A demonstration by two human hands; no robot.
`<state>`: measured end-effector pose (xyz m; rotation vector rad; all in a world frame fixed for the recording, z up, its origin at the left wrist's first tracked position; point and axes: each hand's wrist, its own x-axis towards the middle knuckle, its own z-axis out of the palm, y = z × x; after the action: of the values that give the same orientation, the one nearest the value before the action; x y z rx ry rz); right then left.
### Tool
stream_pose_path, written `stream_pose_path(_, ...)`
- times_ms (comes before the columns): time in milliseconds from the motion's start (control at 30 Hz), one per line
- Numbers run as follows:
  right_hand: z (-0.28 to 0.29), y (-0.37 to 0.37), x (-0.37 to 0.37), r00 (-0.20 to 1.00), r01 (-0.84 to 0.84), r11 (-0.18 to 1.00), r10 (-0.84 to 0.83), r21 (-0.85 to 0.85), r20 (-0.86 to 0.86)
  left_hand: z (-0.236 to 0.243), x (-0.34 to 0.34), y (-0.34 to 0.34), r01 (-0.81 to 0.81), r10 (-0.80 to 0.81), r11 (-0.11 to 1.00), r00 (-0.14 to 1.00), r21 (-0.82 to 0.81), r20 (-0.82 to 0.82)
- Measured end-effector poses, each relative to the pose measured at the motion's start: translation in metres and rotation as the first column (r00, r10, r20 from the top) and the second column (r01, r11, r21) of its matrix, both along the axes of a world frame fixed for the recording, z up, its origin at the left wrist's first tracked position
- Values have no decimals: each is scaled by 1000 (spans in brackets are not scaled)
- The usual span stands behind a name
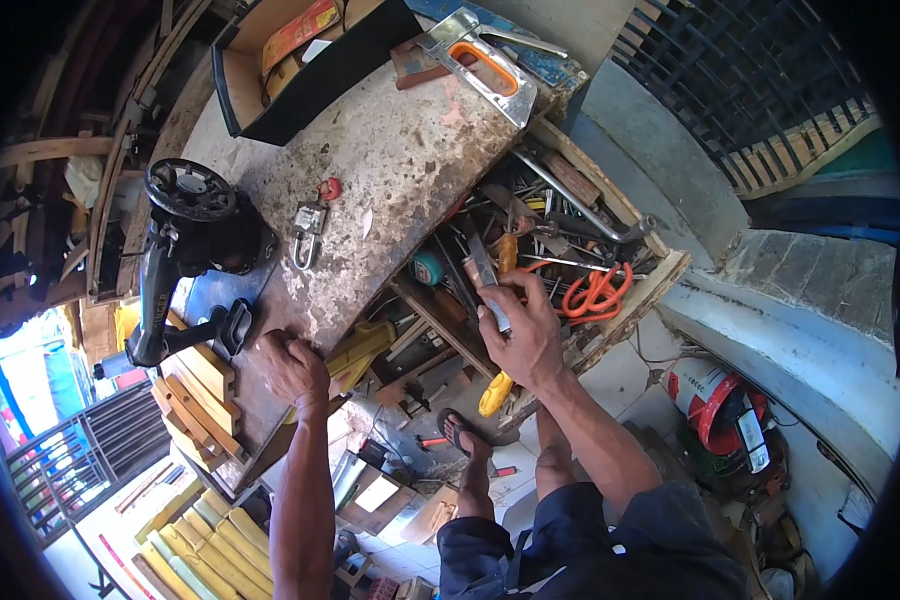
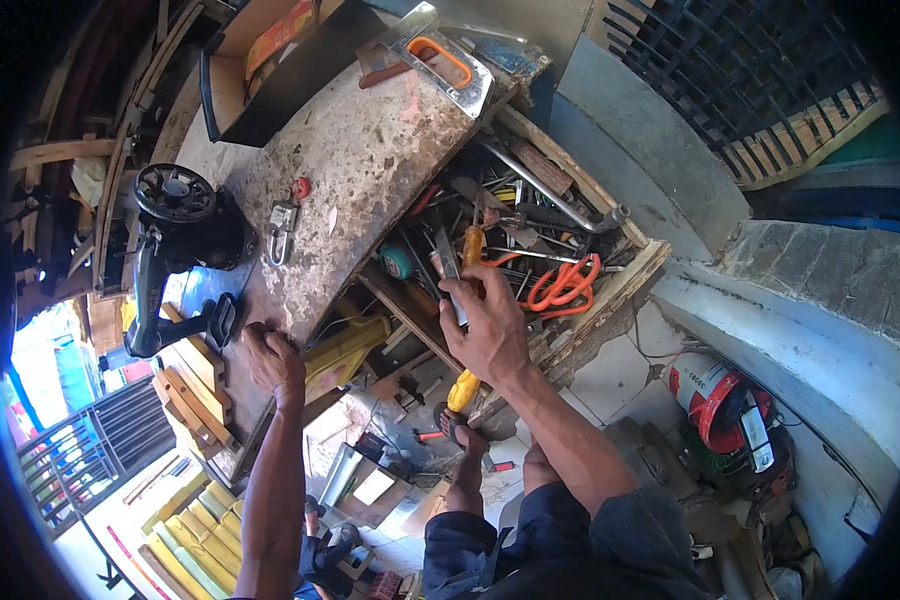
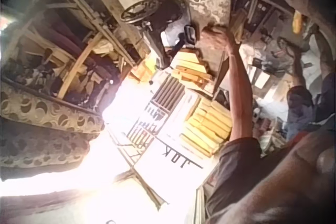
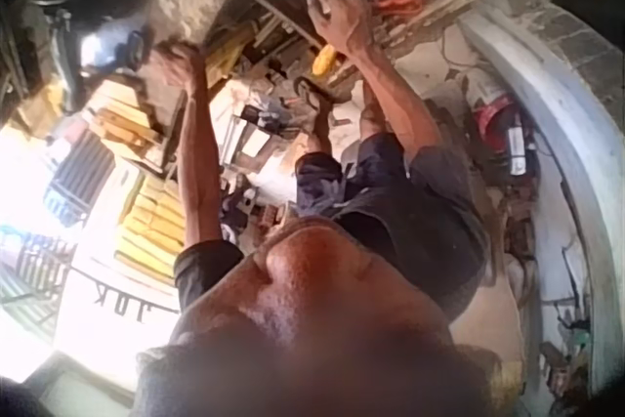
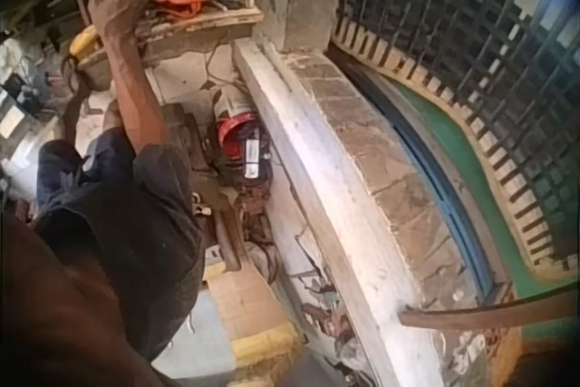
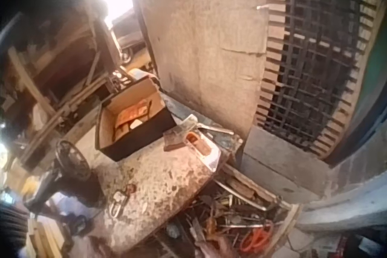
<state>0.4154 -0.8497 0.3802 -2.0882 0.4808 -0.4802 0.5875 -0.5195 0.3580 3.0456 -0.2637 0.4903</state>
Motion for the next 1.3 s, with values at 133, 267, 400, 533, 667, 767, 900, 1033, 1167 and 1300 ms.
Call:
stream_pose_path(133, 5, 5, 5, 1000, -15, 1000, 15, -3, 25, -18, 20, 34, 246, -371, 904, 859, 350, 353)
stream_pose_path(267, -1, 0, -1, 1000, 5, 1000, -5, -3, 4, -7, 8, 4, 281, -344, 927, 902, 250, 261)
stream_pose_path(400, -1, 2, -1, 999, 11, 1000, -11, -15, 31, 3, 4, 3, 206, -233, 966, 955, 155, 186)
stream_pose_path(533, -6, -5, -4, 986, 143, 988, -137, -58, 98, 16, -5, -21, 78, -76, 996, 996, -49, 48)
stream_pose_path(667, 1, -2, -1, 984, 165, 982, -159, -87, 75, 11, 0, -7, 66, -58, 993, 995, -100, 79)
stream_pose_path(767, 0, -4, -2, 987, 147, 988, -144, -42, 65, 12, -1, -11, 18, -17, 995, 1000, -94, 9)
stream_pose_path(900, 0, -3, -2, 989, 141, 989, -139, -50, 41, 14, -3, -12, 1, 0, 998, 1000, -56, 25)
stream_pose_path(1033, -2, -3, -2, 986, 165, 986, -164, -33, 38, 13, -5, -14, 24, -26, 993, 1000, -118, -12)
stream_pose_path(1167, -5, -2, -2, 988, 152, 988, -152, 6, 16, 8, -1, -5, -27, 27, 999, 1000, -28, -5)
stream_pose_path(1300, -2, -1, 1, 987, 153, 988, -153, -6, 48, 7, 1, -2, -2, 2, 1000, 1000, 1, 16)
